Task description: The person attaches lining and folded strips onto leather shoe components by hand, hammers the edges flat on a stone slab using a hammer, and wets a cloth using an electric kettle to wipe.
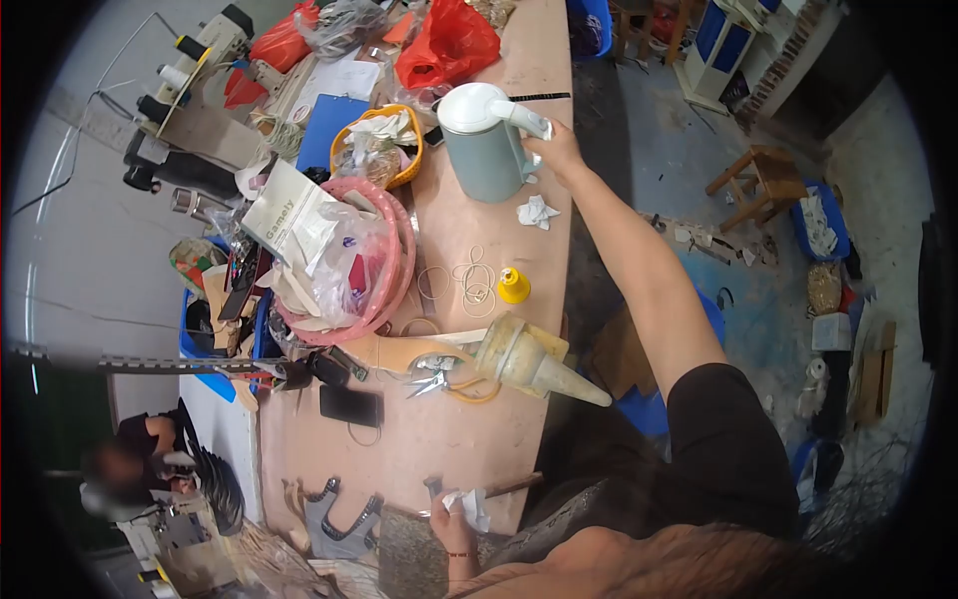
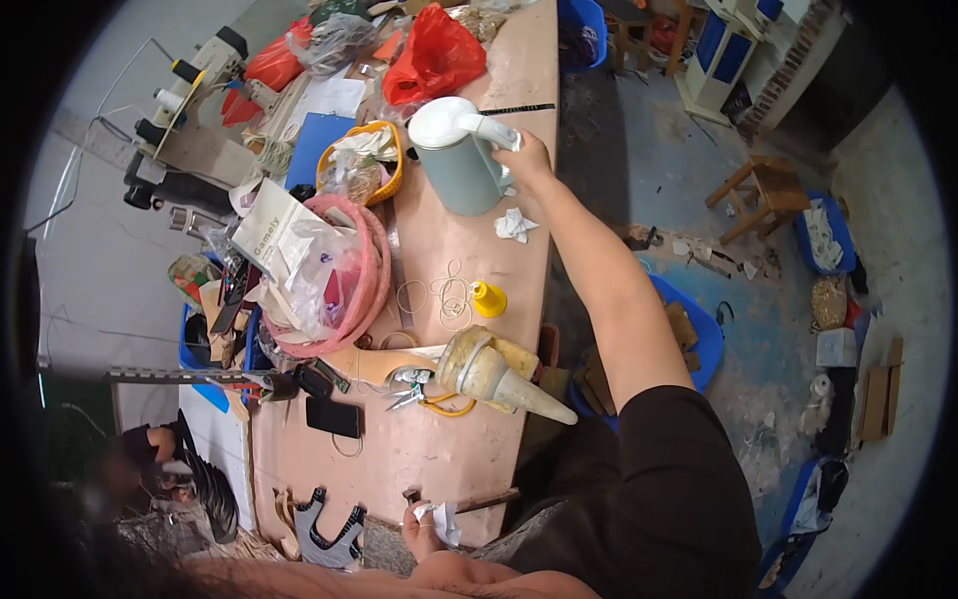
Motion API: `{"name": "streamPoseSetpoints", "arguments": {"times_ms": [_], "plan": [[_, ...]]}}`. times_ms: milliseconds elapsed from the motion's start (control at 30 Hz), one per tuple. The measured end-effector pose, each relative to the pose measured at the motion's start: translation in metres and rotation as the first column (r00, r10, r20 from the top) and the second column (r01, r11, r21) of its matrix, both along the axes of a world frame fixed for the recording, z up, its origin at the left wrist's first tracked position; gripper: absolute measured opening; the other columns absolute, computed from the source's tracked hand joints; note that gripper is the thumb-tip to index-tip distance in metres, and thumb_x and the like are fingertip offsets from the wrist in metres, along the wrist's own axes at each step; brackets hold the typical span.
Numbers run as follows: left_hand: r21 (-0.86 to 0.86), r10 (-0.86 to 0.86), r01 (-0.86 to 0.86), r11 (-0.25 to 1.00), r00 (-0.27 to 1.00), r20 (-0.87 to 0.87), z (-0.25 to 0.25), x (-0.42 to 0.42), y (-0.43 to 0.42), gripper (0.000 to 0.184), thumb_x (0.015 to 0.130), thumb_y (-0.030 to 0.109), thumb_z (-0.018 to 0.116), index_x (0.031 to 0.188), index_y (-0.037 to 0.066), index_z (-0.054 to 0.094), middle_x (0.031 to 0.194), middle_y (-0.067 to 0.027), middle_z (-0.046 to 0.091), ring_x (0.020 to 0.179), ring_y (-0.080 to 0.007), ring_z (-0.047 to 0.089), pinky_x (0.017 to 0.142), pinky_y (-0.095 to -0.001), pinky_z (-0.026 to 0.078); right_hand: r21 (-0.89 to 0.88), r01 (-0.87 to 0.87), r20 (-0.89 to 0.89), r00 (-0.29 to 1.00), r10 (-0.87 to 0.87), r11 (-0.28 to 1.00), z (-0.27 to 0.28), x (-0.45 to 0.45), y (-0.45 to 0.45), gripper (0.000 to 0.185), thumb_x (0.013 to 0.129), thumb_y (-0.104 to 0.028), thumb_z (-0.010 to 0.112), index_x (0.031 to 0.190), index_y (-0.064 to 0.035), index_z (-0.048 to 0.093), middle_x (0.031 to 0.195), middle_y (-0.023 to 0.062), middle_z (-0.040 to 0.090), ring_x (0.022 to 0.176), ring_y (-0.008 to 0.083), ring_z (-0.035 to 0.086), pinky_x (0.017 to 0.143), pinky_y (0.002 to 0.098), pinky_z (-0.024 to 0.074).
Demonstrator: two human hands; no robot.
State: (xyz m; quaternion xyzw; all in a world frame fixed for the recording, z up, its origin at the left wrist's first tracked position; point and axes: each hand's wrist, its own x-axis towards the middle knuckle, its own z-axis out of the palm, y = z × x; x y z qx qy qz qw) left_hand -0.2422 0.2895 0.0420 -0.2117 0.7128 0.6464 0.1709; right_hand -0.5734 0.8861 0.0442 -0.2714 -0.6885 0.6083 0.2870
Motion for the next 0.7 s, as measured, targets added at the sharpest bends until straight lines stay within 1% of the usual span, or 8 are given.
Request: {"name": "streamPoseSetpoints", "arguments": {"times_ms": [167, 233, 300, 367, 400, 500, 567, 700], "plan": [[-0.010, 0.032, -0.031, 0.999, 0.999, 0.040, 0.011, 0.011, 0.003, 0.015, 0.091, -0.001, 0.053, 0.104, 0.003, 0.061, 0.092, -0.0034, 0.062, 0.082, -0.0116, 0.058, 0.075, -0.0265, 0.050, 0.232, -0.038, 0.014, 0.999, 0.036, 0.972, 0.016, 0.019, 0.008, 0.038, 0.081, -0.018, 0.076, 0.114, -0.0020, 0.067, 0.101, 0.0105, 0.073, 0.090, 0.0163, 0.068, 0.080, 0.0315, 0.0534], [0.069, 0.091, -0.093, 0.993, 0.995, 0.039, -0.005, 0.021, -0.010, 0.018, 0.091, -0.002, 0.053, 0.107, 0.004, 0.059, 0.094, -0.0036, 0.061, 0.084, -0.0114, 0.058, 0.075, -0.0266, 0.050, 0.352, 0.122, -0.080, 0.992, -0.100, 0.928, 0.012, 0.020, 0.015, 0.032, 0.086, -0.028, 0.072, 0.105, -0.0019, 0.069, 0.090, 0.0125, 0.073, 0.083, 0.0202, 0.071, 0.075, 0.0342, 0.0546], [0.102, 0.127, -0.129, 0.986, 0.992, 0.026, -0.016, 0.028, -0.018, 0.021, 0.091, -0.003, 0.051, 0.109, 0.005, 0.058, 0.097, -0.0040, 0.061, 0.086, -0.0114, 0.058, 0.076, -0.0264, 0.050, 0.309, 0.330, -0.114, 0.944, -0.310, 0.892, 0.022, 0.018, 0.019, 0.025, 0.092, -0.025, 0.067, 0.100, -0.0011, 0.069, 0.082, 0.0073, 0.072, 0.076, 0.0151, 0.068, 0.070, 0.0318, 0.0530], [0.087, 0.127, -0.127, 0.988, 0.992, 0.000, -0.017, 0.030, -0.019, 0.025, 0.090, -0.004, 0.050, 0.112, 0.006, 0.056, 0.100, -0.0046, 0.061, 0.087, -0.0114, 0.057, 0.077, -0.0258, 0.049, 0.341, 0.327, -0.030, 0.941, -0.338, 0.881, 0.058, 0.015, 0.008, 0.048, 0.092, -0.048, 0.063, 0.091, -0.0004, 0.068, 0.081, 0.0192, 0.072, 0.078, 0.0355, 0.072, 0.072, 0.0429, 0.0538], [0.040, 0.111, -0.111, 0.993, 0.994, -0.004, -0.015, 0.029, -0.016, 0.026, 0.090, -0.004, 0.049, 0.113, 0.006, 0.056, 0.101, -0.0051, 0.061, 0.088, -0.0126, 0.058, 0.078, -0.0263, 0.049, 0.502, 0.308, -0.023, 0.939, -0.343, 0.808, 0.066, 0.007, 0.007, 0.053, 0.090, -0.053, 0.065, 0.093, 0.0002, 0.067, 0.083, 0.0204, 0.072, 0.081, 0.0379, 0.071, 0.074, 0.0445, 0.0533], [-0.127, 0.037, -0.044, 0.991, 0.998, -0.056, -0.010, 0.028, -0.010, 0.029, 0.088, -0.004, 0.048, 0.115, 0.005, 0.055, 0.101, -0.0069, 0.061, 0.090, -0.0163, 0.059, 0.082, -0.0284, 0.050, 0.586, 0.061, 0.064, 0.991, -0.121, 0.808, 0.113, -0.022, -0.025, 0.058, 0.087, -0.057, 0.066, 0.092, -0.0001, 0.067, 0.087, 0.0214, 0.072, 0.085, 0.0388, 0.070, 0.076, 0.0448, 0.0528], [-0.275, -0.053, 0.012, 0.961, 0.988, -0.145, -0.017, 0.032, -0.008, 0.030, 0.087, -0.003, 0.048, 0.115, 0.004, 0.055, 0.100, -0.0085, 0.062, 0.090, -0.0189, 0.060, 0.083, -0.0306, 0.050, 0.649, -0.079, 0.096, 0.995, 0.022, 0.757, 0.130, -0.049, -0.034, 0.050, 0.080, -0.049, 0.076, 0.096, -0.0014, 0.069, 0.088, 0.0211, 0.072, 0.085, 0.0361, 0.070, 0.078, 0.0433, 0.0530], [-0.254, -0.063, 0.053, 0.966, 0.998, -0.031, -0.027, 0.040, -0.009, 0.029, 0.086, -0.001, 0.051, 0.114, 0.004, 0.059, 0.098, -0.0119, 0.065, 0.091, -0.0221, 0.063, 0.084, -0.0345, 0.052, 0.693, -0.403, 0.371, 0.910, 0.183, 0.598, 0.141, -0.111, -0.031, 0.040, 0.076, -0.030, 0.081, 0.105, -0.0047, 0.071, 0.093, 0.0210, 0.071, 0.093, 0.0347, 0.068, 0.086, 0.0426, 0.0526]]}}
